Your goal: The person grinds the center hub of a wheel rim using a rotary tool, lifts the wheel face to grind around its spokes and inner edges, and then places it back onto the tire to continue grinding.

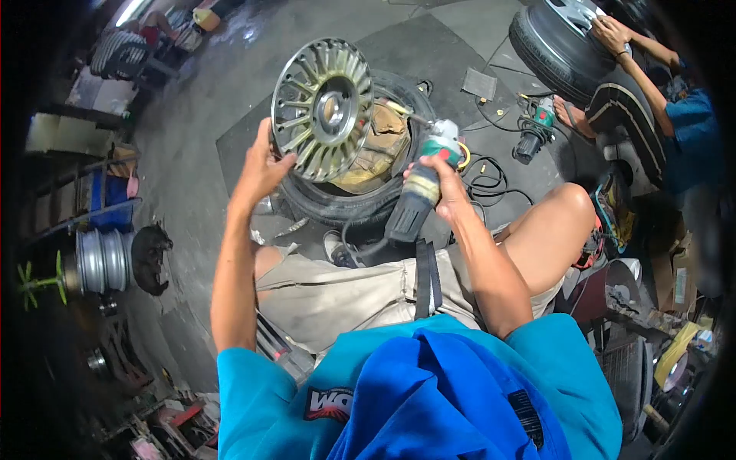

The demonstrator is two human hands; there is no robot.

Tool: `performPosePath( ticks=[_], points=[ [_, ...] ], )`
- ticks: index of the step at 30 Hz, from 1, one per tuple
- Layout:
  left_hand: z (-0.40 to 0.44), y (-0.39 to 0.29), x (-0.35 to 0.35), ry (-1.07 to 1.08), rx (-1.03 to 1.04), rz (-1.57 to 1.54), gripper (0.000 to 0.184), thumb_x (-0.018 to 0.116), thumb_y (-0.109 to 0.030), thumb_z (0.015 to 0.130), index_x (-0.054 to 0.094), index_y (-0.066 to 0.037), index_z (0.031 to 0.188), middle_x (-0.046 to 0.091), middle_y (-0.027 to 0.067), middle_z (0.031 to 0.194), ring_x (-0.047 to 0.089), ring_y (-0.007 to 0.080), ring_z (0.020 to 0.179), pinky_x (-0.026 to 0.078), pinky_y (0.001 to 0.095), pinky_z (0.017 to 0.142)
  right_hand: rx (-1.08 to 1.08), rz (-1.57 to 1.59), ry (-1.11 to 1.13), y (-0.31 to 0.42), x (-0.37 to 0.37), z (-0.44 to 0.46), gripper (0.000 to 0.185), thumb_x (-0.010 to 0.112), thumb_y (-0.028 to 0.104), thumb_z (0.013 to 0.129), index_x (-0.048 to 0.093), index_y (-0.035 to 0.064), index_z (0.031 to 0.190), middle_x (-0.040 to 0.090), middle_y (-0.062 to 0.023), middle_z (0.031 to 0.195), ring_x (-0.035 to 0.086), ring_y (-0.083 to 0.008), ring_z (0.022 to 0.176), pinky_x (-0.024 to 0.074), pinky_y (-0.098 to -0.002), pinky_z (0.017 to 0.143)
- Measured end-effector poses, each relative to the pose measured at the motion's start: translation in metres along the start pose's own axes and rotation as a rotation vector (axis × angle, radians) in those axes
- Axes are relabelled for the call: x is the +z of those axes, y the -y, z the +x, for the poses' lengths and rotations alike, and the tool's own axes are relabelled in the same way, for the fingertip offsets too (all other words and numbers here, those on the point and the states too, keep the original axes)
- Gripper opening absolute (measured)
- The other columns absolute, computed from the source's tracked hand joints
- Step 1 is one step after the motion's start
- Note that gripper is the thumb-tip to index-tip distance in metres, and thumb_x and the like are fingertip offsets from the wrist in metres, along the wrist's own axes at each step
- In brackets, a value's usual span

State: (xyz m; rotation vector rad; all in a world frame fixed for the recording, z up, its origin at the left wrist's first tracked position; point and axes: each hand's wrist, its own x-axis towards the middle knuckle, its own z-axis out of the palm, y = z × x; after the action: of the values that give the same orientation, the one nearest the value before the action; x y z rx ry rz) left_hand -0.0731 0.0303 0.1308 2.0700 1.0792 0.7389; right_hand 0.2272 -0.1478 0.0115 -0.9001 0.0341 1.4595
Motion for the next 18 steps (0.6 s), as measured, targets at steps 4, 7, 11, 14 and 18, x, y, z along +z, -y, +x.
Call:
performPosePath(
  ticks=[4,7,11,14,18],
  points=[
    [0.062,-0.091,-0.062,0.475,-0.307,0.188,0.059,0.077,-0.012,0.088,0.056,-0.007,0.142,0.075,0.0105,0.089,0.069,0.0133,0.066,0.054,0.0345,0.063,-0.041,-0.272,-0.019,-0.014,-0.008,-0.001,0.037,0.081,0.019,0.080,0.065,0.0017,0.110,0.073,-0.0127,0.096,0.075,-0.0253,0.088,0.0627,-0.0410,0.079],
    [0.109,-0.085,-0.057,0.350,-0.183,0.454,0.054,0.076,-0.020,0.089,0.061,-0.004,0.139,0.075,0.0158,0.097,0.071,0.0164,0.074,0.057,0.0352,0.067,-0.091,-0.393,-0.030,-0.022,-0.001,-0.007,0.037,0.082,0.017,0.078,0.066,0.0033,0.109,0.072,-0.0097,0.097,0.073,-0.0222,0.088,0.0601,-0.0383,0.080],
    [0.110,0.005,-0.020,-0.046,0.292,0.477,0.055,0.071,-0.016,0.090,0.061,-0.004,0.142,0.072,0.0212,0.117,0.072,0.0208,0.094,0.058,0.0334,0.078,-0.373,-0.652,-0.198,-0.041,-0.022,0.017,0.075,0.090,0.026,0.068,0.057,-0.0037,0.128,0.069,-0.0136,0.117,0.068,-0.0259,0.105,0.0543,-0.0383,0.094],
    [0.091,0.007,-0.009,-0.093,-0.091,-0.006,0.059,0.069,-0.011,0.089,0.057,-0.005,0.146,0.073,0.0169,0.119,0.072,0.0197,0.095,0.057,0.0339,0.082,-0.479,-0.812,-0.283,-0.043,-0.021,0.019,0.089,0.092,0.032,0.064,0.051,-0.0085,0.132,0.069,-0.0180,0.120,0.068,-0.0315,0.109,0.0532,-0.0415,0.097],
    [0.086,0.030,-0.015,-0.117,-0.100,-0.065,0.061,0.057,0.000,0.088,0.054,-0.007,0.149,0.073,0.0146,0.120,0.071,0.0195,0.098,0.057,0.0351,0.089,-0.520,-0.964,-0.195,-0.046,-0.012,0.030,0.094,0.091,0.035,0.063,0.048,-0.0101,0.133,0.069,-0.0233,0.120,0.069,-0.0345,0.110,0.0530,-0.0434,0.098]
  ],
)
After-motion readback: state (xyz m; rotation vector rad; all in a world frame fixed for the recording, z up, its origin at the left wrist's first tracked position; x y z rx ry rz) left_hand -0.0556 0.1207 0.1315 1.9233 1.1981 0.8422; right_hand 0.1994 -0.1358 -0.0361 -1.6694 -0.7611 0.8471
